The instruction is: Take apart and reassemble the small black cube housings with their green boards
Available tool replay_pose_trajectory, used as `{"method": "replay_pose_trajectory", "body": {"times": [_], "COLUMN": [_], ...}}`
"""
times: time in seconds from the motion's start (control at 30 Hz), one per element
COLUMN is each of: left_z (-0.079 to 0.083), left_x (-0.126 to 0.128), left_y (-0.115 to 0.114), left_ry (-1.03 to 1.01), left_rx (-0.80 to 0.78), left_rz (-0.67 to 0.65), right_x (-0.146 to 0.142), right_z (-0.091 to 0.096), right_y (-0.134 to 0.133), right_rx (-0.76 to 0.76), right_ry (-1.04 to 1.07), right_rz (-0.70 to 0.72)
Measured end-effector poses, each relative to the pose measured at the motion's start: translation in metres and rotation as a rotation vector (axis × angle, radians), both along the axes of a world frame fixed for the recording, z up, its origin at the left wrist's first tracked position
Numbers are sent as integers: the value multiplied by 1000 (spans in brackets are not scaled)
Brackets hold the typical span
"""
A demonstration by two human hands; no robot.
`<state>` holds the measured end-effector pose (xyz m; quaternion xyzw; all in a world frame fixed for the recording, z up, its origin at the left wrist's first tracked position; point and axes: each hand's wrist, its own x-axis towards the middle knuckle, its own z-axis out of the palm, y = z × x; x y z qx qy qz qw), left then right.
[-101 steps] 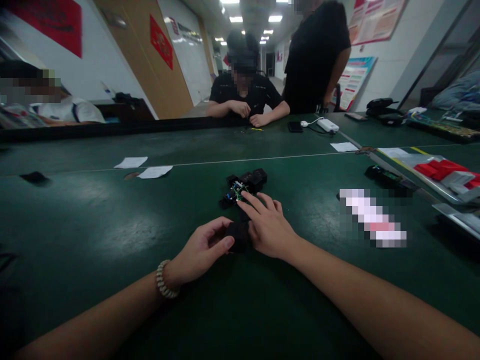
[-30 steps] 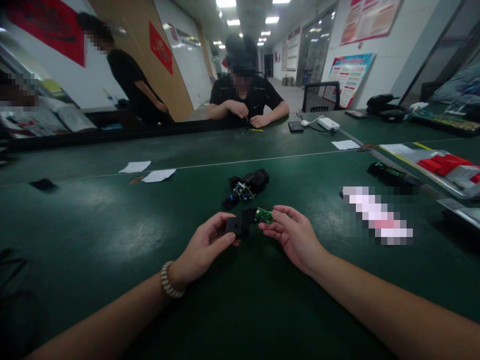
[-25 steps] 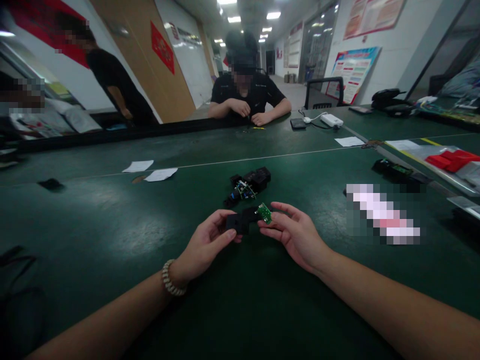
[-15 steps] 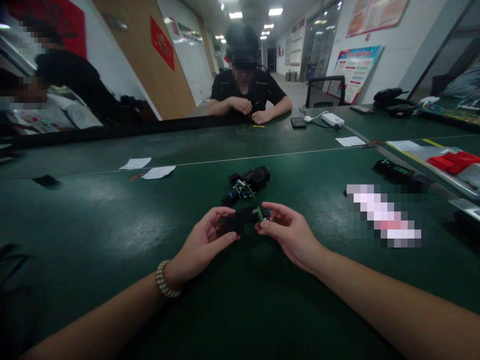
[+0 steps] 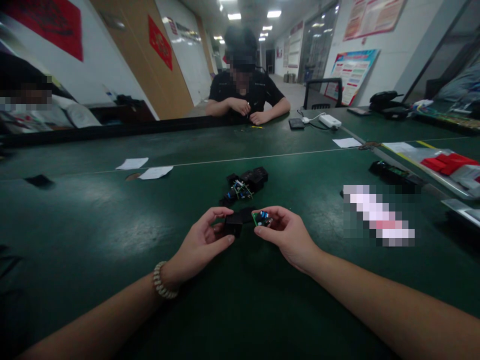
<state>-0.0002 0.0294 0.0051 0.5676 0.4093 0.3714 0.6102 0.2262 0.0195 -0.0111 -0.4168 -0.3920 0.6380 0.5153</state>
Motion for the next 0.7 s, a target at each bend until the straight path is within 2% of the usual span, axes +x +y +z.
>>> {"method": "replay_pose_trajectory", "body": {"times": [0.2,0.7], "left_z": [3,2], "left_x": [1,-1], "left_y": [-2,-2], "left_ry": [21,30], "left_rx": [-5,-19], "left_rz": [2,-4], "right_x": [-1,0], "right_z": [-1,3], "right_y": [1,2], "right_rx": [-22,-28], "right_ry": [0,154], "right_rz": [-20,34]}}
